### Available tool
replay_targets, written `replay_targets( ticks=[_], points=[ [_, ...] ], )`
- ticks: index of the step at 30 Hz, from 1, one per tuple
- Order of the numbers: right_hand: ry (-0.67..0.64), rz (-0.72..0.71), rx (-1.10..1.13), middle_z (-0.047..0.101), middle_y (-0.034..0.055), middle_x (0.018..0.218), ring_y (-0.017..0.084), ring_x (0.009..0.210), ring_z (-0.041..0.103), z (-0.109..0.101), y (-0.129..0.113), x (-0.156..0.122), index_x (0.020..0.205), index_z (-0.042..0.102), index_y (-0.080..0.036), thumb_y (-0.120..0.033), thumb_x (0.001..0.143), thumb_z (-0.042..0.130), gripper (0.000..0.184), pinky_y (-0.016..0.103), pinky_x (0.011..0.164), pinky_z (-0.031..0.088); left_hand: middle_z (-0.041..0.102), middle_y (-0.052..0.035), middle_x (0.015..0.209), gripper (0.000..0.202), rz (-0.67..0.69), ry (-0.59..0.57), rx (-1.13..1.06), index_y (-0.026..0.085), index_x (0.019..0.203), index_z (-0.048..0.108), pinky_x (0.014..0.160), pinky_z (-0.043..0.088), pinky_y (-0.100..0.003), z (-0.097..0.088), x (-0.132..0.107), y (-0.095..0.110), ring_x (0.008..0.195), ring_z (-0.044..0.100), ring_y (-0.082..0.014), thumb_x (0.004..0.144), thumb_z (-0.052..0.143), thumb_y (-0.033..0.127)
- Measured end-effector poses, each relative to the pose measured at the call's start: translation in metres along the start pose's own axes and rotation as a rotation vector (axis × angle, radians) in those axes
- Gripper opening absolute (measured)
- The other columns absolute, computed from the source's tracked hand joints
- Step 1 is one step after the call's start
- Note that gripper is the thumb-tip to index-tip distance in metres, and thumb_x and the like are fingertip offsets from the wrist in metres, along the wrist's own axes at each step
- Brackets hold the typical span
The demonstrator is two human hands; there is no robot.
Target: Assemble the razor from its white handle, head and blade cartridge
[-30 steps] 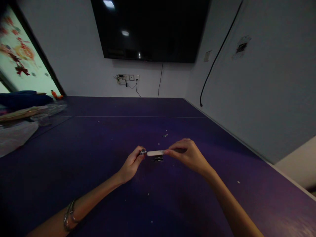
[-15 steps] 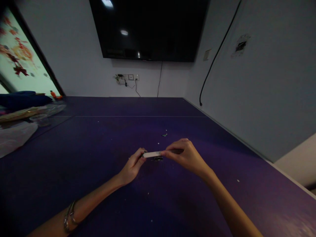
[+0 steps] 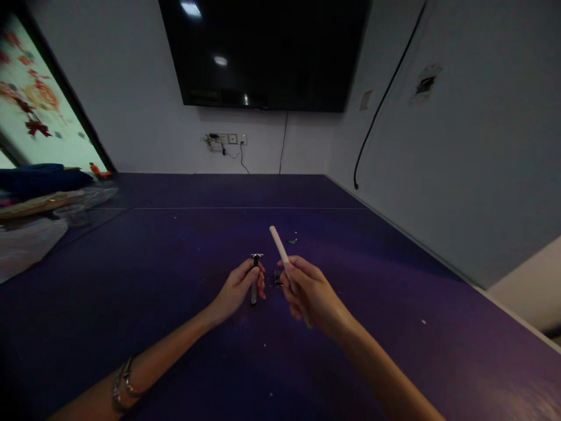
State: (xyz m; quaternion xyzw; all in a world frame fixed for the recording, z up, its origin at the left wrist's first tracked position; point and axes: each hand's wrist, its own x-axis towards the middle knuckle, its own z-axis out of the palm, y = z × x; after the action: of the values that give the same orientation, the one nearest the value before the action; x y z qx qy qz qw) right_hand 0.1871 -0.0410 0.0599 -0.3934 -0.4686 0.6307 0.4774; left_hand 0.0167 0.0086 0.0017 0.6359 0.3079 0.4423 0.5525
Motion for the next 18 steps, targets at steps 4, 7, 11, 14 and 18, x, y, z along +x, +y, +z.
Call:
replay_targets(
  ticks=[4,7,11,14,18],
  points=[
    [-0.051,0.179,0.196,0.043,-0.0088,0.053,0.001,0.032,0.019,0.027,0.013,-0.011,0.084,0.047,-0.022,-0.041,0.081,0.055,0.021,0.012,0.026,0.014,0.053,0.0036,0.057,0.030,-0.042,-0.014,-0.024,0.017,0.085,0.042,0.039,0.039,-0.018,0.001,0.001,0.001,0.044,0.052,-0.0093,0.085,0.044,0.046],
    [-0.066,0.242,0.286,0.038,-0.0102,0.049,0.001,0.033,0.014,0.036,0.027,-0.017,0.080,0.045,-0.021,-0.043,0.080,0.057,0.024,0.012,0.028,0.008,0.052,0.0039,0.057,0.027,-0.055,-0.013,-0.009,0.016,0.081,0.044,0.039,0.039,-0.018,0.002,0.000,0.003,0.042,0.048,-0.0074,0.085,0.046,0.043],
    [-0.013,0.278,0.403,0.031,-0.0120,0.045,0.002,0.035,0.011,0.048,0.048,-0.027,0.086,0.046,-0.023,-0.049,0.078,0.057,0.029,0.013,0.031,0.006,0.052,0.0029,0.061,0.023,-0.044,-0.018,0.006,0.015,0.081,0.046,0.045,0.040,-0.019,0.003,-0.002,0.004,0.048,0.051,-0.0078,0.086,0.046,0.038],
    [-0.009,0.315,0.442,0.028,-0.0124,0.043,0.002,0.034,0.009,0.054,0.050,-0.032,0.085,0.047,-0.023,-0.051,0.078,0.056,0.030,0.014,0.032,0.005,0.053,0.0029,0.060,0.022,-0.036,-0.007,0.040,0.015,0.084,0.047,0.047,0.041,-0.021,0.003,-0.003,0.003,0.048,0.051,-0.0083,0.086,0.044,0.037],
    [-0.007,0.249,0.478,0.028,-0.0117,0.043,0.002,0.035,0.009,0.055,0.042,-0.028,0.081,0.047,-0.021,-0.048,0.080,0.055,0.028,0.014,0.032,0.005,0.051,0.0035,0.057,0.019,-0.017,0.002,0.089,0.016,0.078,0.047,0.047,0.039,-0.019,0.004,-0.003,0.005,0.048,0.049,-0.0075,0.086,0.044,0.033]
  ],
)
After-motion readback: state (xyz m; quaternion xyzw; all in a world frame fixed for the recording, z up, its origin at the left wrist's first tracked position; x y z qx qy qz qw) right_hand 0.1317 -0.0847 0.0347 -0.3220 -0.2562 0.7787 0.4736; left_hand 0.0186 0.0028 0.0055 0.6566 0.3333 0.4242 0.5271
